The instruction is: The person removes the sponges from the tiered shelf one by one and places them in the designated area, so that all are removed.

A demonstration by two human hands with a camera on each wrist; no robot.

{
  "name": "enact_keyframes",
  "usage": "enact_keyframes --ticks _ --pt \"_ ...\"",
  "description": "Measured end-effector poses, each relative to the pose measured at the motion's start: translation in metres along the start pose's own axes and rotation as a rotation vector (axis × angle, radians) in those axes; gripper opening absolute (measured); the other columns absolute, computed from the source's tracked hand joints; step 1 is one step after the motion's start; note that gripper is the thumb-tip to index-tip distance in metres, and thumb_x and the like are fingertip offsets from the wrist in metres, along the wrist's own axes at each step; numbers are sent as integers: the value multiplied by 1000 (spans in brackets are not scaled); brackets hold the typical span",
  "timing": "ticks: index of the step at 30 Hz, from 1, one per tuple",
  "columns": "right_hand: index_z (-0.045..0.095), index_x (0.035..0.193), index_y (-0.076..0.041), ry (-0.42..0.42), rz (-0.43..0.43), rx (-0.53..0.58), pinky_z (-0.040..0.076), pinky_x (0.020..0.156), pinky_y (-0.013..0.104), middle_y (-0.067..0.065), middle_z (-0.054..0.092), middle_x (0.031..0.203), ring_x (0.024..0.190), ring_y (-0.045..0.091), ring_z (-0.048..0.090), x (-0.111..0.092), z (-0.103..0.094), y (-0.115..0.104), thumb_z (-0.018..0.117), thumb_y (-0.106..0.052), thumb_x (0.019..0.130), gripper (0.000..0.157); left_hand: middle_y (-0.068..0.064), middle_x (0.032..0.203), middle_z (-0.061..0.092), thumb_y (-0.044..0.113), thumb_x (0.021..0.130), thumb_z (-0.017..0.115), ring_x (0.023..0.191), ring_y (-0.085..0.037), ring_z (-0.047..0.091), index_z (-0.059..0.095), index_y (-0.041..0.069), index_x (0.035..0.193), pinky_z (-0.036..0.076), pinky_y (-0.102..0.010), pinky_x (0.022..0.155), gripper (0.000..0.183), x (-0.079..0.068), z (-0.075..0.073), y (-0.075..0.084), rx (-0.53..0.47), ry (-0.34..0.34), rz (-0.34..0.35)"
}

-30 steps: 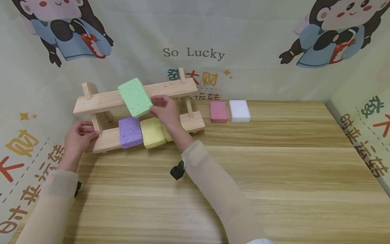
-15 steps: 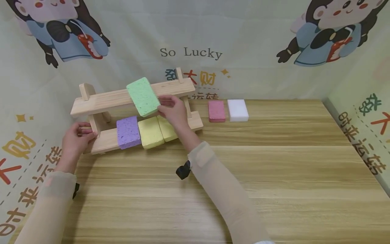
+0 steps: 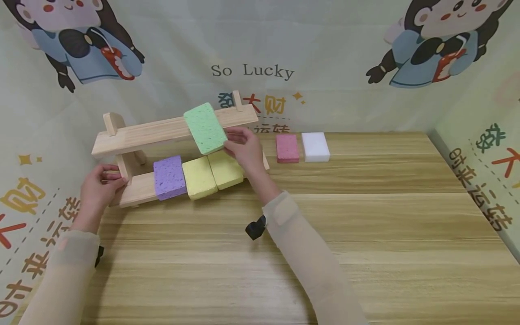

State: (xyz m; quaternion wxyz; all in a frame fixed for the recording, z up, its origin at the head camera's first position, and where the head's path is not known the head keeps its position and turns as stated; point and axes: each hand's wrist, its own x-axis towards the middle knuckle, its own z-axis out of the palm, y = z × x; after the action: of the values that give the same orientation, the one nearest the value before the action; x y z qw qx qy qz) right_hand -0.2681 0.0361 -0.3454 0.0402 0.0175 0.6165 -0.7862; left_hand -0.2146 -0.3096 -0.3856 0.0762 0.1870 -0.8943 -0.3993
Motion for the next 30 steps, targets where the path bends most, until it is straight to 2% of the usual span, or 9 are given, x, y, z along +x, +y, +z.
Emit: enact_keyframes --ticks 6,11,17,23,28,30 --pt "60 128 -1 32 -15 18 59 84 29 8 65 109 83 12 65 -1 -14 -1 64 9 89 40 11 92 54 15 95 66 69 13 47 52 5 136 41 -10 67 45 0 0 0 11 -3 -6" --pt "61 128 -4 65 -1 29 59 84 28 7 67 111 84 12 67 -1 -26 -1 65 9 89 42 10 93 55 17 95 65 69 12 47 52 5 137 41 -11 69 45 1 0 -2 8 -6 -3" --pt "60 131 -2 89 10 39 58 86 29 0 65 102 84 11 67 1 -43 0 65 8 90 42 7 96 57 18 95 66 69 12 47 52 5 136 41 -11 68 45 2 1 -3 11 -9 2" --pt "60 132 3 94 -13 28 58 77 21 -3 66 96 80 7 67 0 -61 -2 63 7 91 41 1 102 59 19 95 65 70 11 47 52 5 136 41 -14 69 46 3 1 -3 23 -9 2" --pt "60 131 5 125 -19 24 58 73 18 -6 67 91 76 5 68 -4 -76 -6 64 6 91 40 7 96 57 18 95 66 69 12 47 52 5 136 41 -12 68 45 3 0 -3 18 -7 8" --pt "61 130 4 146 -18 4 57 67 18 -7 68 90 73 4 68 -4 -82 -8 65 4 91 39 9 94 56 17 95 66 69 13 47 53 5 135 41 -11 68 45 2 0 -3 15 -4 9"
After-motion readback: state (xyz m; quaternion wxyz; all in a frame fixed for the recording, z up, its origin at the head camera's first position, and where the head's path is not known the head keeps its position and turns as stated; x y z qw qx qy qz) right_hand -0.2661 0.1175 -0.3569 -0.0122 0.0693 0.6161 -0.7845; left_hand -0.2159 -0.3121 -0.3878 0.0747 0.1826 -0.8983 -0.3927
